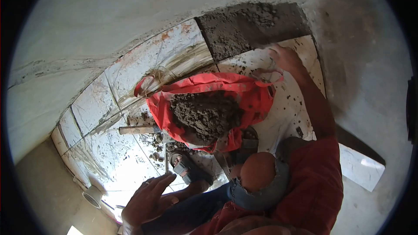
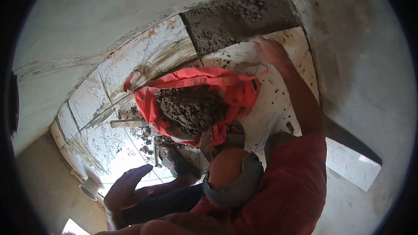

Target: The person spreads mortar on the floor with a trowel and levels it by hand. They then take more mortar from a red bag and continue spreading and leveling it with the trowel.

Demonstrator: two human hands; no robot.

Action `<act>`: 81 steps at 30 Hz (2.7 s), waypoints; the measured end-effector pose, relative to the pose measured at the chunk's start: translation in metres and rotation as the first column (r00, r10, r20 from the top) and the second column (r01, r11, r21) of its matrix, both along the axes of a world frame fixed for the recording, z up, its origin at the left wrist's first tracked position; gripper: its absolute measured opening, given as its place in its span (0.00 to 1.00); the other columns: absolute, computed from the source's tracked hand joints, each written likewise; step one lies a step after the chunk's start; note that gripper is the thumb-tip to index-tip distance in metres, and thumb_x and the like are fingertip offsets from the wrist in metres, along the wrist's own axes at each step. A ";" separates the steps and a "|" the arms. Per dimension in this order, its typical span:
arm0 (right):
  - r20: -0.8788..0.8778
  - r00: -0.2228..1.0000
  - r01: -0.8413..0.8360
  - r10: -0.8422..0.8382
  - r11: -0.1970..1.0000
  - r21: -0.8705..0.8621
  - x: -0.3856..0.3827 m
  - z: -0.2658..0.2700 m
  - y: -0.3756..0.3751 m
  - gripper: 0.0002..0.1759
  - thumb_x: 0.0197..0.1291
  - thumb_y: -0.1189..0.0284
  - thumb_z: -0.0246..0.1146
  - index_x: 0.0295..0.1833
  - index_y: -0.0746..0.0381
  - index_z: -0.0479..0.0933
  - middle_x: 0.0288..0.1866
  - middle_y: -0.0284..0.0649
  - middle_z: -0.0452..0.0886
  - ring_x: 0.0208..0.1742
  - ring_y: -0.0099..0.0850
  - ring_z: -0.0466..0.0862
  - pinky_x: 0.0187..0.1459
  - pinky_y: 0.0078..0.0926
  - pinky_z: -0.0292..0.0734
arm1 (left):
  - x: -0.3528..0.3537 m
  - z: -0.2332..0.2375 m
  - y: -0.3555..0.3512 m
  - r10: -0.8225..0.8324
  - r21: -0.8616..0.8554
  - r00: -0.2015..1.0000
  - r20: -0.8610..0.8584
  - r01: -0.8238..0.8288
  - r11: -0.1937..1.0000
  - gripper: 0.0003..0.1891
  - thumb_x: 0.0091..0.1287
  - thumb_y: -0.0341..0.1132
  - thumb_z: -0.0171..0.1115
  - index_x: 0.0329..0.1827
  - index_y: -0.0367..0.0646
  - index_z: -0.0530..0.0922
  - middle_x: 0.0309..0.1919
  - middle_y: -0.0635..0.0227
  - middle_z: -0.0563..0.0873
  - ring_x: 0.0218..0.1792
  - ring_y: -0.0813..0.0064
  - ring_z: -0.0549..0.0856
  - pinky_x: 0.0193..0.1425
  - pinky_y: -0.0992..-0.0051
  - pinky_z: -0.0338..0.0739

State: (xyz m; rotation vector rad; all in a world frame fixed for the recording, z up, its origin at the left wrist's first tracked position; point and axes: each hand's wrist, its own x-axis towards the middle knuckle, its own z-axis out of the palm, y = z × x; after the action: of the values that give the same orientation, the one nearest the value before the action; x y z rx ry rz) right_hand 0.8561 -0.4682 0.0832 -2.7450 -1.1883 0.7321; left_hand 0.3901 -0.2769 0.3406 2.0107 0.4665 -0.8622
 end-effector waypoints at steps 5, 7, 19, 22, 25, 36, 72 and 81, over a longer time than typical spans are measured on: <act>0.056 0.995 -0.079 0.080 0.997 -0.018 -0.001 0.020 0.054 0.23 0.63 0.53 0.50 0.53 0.58 0.71 0.44 0.52 0.80 0.49 0.50 0.78 0.50 0.46 0.72 | 0.025 -0.008 0.001 -0.050 0.050 0.997 0.064 0.047 0.998 0.30 0.61 0.45 0.62 0.63 0.43 0.67 0.59 0.58 0.75 0.57 0.56 0.75 0.60 0.64 0.69; 0.132 0.989 -0.065 0.071 0.997 -0.048 0.012 0.013 0.046 0.22 0.64 0.53 0.49 0.52 0.57 0.72 0.46 0.49 0.80 0.49 0.48 0.79 0.50 0.46 0.72 | 0.020 -0.011 0.002 -0.041 0.054 0.997 0.059 0.038 0.998 0.29 0.62 0.45 0.60 0.64 0.42 0.66 0.59 0.57 0.74 0.57 0.56 0.75 0.60 0.63 0.69; -0.015 0.976 0.217 -0.216 0.975 0.040 -0.018 0.018 0.022 0.28 0.60 0.57 0.53 0.59 0.67 0.65 0.42 0.59 0.79 0.46 0.53 0.79 0.49 0.47 0.72 | 0.006 -0.007 0.004 -0.012 0.060 0.999 0.050 0.009 0.998 0.28 0.62 0.44 0.61 0.63 0.43 0.67 0.57 0.55 0.76 0.57 0.56 0.76 0.58 0.62 0.70; 0.004 0.951 0.306 -0.309 0.945 0.111 -0.001 0.007 -0.006 0.30 0.58 0.60 0.54 0.60 0.72 0.63 0.44 0.62 0.78 0.46 0.53 0.80 0.47 0.47 0.73 | 0.007 -0.009 0.007 -0.040 0.042 0.998 0.051 0.038 0.998 0.28 0.61 0.43 0.62 0.63 0.44 0.66 0.57 0.55 0.76 0.57 0.56 0.75 0.59 0.63 0.70; -0.040 0.878 0.473 -0.477 0.849 0.235 0.007 -0.003 -0.044 0.33 0.57 0.59 0.56 0.61 0.71 0.62 0.45 0.61 0.78 0.43 0.54 0.81 0.47 0.44 0.74 | 0.002 -0.009 0.008 -0.037 0.024 0.998 0.056 0.036 0.999 0.29 0.62 0.43 0.62 0.64 0.43 0.66 0.57 0.55 0.76 0.57 0.55 0.75 0.59 0.63 0.70; -0.697 0.361 0.932 -0.620 0.269 0.243 0.030 -0.082 0.033 0.16 0.62 0.64 0.58 0.52 0.57 0.66 0.32 0.37 0.74 0.25 0.30 0.75 0.23 0.31 0.74 | -0.004 -0.003 0.003 -0.072 0.009 0.993 0.099 0.071 0.997 0.31 0.61 0.46 0.62 0.64 0.40 0.65 0.58 0.54 0.74 0.57 0.54 0.75 0.60 0.62 0.69; -0.035 0.999 0.012 -0.003 0.961 0.276 -0.246 0.011 -0.099 0.21 0.56 0.70 0.58 0.56 0.60 0.69 0.38 0.46 0.74 0.41 0.43 0.79 0.43 0.40 0.76 | -0.007 -0.002 0.012 -0.134 -0.017 0.946 0.294 0.145 0.989 0.30 0.65 0.50 0.55 0.64 0.42 0.65 0.59 0.51 0.72 0.58 0.52 0.74 0.61 0.61 0.68; -0.154 0.941 0.336 -0.301 0.774 0.536 -0.149 0.023 -0.058 0.28 0.59 0.62 0.58 0.62 0.63 0.63 0.50 0.55 0.76 0.52 0.47 0.78 0.50 0.42 0.72 | -0.001 0.000 0.012 -0.138 -0.032 0.970 0.201 0.147 0.989 0.29 0.63 0.47 0.59 0.63 0.41 0.65 0.58 0.52 0.73 0.57 0.53 0.75 0.59 0.60 0.69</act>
State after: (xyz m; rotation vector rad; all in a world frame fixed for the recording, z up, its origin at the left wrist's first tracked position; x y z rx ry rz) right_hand 0.7074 -0.5261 0.1059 -2.3118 -0.7302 0.3461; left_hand 0.3889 -0.2649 0.3410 2.0799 0.1888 -0.7411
